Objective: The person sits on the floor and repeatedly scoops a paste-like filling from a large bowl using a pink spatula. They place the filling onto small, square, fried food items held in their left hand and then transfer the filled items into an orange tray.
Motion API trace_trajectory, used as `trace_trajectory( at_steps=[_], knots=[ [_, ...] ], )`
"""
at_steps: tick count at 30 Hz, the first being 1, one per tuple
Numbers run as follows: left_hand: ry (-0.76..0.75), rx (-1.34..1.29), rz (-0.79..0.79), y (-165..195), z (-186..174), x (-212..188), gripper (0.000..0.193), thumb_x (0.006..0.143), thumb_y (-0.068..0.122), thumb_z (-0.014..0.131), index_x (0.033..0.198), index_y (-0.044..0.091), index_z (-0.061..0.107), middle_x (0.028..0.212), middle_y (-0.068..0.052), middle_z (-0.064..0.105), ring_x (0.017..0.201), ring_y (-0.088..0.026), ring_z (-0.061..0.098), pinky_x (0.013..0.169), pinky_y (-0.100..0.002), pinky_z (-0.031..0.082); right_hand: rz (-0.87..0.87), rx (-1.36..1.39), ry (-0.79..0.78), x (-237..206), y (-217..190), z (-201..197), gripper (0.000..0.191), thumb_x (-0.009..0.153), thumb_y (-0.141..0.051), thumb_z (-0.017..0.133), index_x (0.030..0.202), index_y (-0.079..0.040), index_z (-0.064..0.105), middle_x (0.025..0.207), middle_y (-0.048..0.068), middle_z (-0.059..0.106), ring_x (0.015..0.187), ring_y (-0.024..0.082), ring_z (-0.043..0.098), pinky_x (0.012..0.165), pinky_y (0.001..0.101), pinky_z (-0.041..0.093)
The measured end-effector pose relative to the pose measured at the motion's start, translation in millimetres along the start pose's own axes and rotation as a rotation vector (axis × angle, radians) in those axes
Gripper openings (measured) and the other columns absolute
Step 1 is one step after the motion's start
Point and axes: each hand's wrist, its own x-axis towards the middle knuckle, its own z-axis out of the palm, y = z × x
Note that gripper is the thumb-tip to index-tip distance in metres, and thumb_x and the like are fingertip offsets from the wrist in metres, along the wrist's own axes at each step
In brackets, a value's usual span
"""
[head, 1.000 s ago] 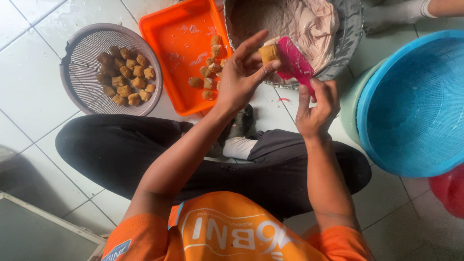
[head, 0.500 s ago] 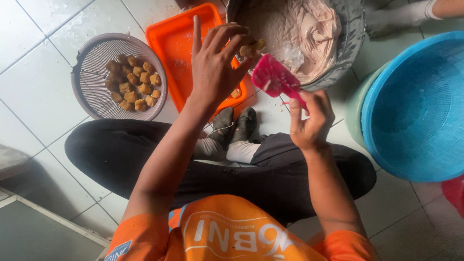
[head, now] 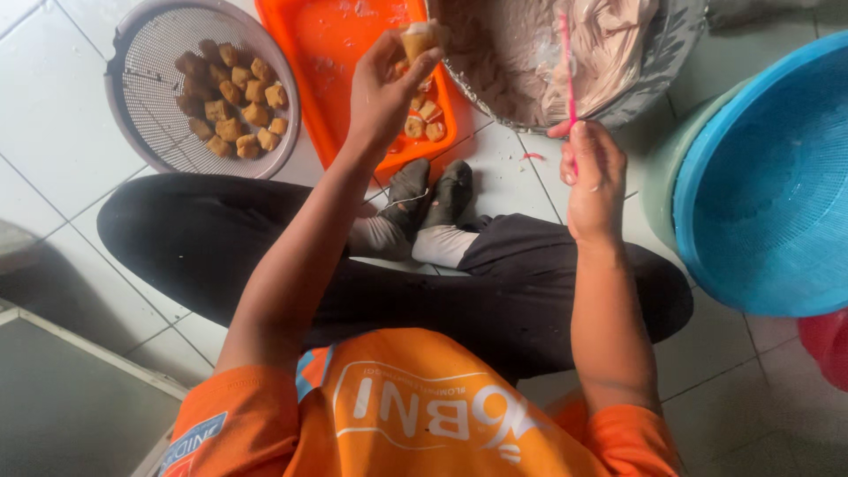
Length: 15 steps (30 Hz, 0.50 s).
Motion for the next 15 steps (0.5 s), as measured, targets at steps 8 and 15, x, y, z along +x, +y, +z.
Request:
trace_trajectory(
  at_steps=[8, 15],
  knots=[
    [0.42, -0.166, -0.533, -152.2, -44.8, 1.7, 0.039, 0.087, 0.036, 0.071, 0.107, 0.003, 0.078, 0.098, -0.007, 0.077, 0.076, -0.013, 0.06, 0.065, -0.028, 0.048, 0.063, 0.094, 0.013, 4.7, -4.1, 6.0, 0.029, 0.112, -0.032, 0.055, 0.107, -0.005, 0.066, 0.08, -0.004, 0.047, 0.065, 0.004, 0.037, 0.059, 0.0202, 0.028],
    [0.5, 0.087, -0.17, -134.7, -78.2, 57.6, 0.054, 0.096, 0.023, 0.08, 0.136, -0.003, 0.055, 0.136, -0.016, 0.059, 0.122, -0.022, 0.058, 0.104, -0.036, 0.045, 0.135, 0.058, -0.045, 24.8, 0.4, -2.4, 0.029, 0.113, -0.029, 0.052, 0.116, -0.003, 0.065, 0.08, -0.003, 0.049, 0.059, 0.004, 0.038, 0.056, 0.0217, 0.031]
  ],
)
